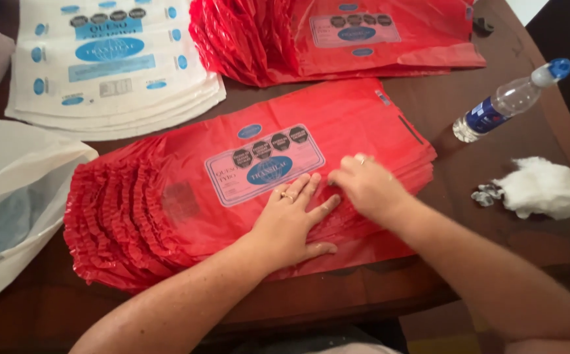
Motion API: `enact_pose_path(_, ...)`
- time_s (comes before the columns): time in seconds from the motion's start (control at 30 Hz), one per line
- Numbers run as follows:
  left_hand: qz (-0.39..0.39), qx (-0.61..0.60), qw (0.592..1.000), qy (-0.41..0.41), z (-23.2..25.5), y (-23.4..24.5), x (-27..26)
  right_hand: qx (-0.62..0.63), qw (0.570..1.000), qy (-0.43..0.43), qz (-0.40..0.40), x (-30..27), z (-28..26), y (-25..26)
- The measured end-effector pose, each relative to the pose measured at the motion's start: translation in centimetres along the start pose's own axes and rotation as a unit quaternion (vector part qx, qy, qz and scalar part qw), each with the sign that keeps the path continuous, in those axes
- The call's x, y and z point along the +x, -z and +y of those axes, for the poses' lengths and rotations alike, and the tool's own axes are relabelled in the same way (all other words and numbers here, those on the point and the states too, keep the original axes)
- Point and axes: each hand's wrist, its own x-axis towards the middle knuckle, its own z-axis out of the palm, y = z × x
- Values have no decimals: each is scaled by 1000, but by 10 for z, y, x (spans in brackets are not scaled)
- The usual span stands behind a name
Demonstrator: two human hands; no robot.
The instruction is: Cleaning a specific area on red plastic packaging bags using a cotton ball and liquid, then stacking them.
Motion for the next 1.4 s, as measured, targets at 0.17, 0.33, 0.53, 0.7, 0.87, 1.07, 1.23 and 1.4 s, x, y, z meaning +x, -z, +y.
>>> enact_pose_path(0.17,21,-8,1000,-5,2,0,-1,-102,984,-88,-120,1,44,17)
enact_pose_path(0.33,23,-10,1000,-5,2,-2,-2,110,977,-178,-46,21,23,60)
enact_pose_path(0.53,12,-11,1000,-8,-1,-4,-1,275,938,-205,-38,11,-10,22)
enact_pose_path(0.7,31,-7,999,-9,2,-1,-1,155,958,-238,-50,-8,51,16)
enact_pose_path(0.87,27,-7,1000,-3,3,-3,-3,372,841,-388,65,-7,41,65)
enact_pose_path(1.07,33,-4,999,-6,4,-1,-3,734,521,-415,133,-10,10,52)
enact_pose_path(1.23,22,-6,1000,-2,3,3,-3,794,458,-377,136,-6,-1,46)
enact_pose_path(1.4,19,-69,997,29,3,11,4,792,459,-368,163,-5,-13,52)
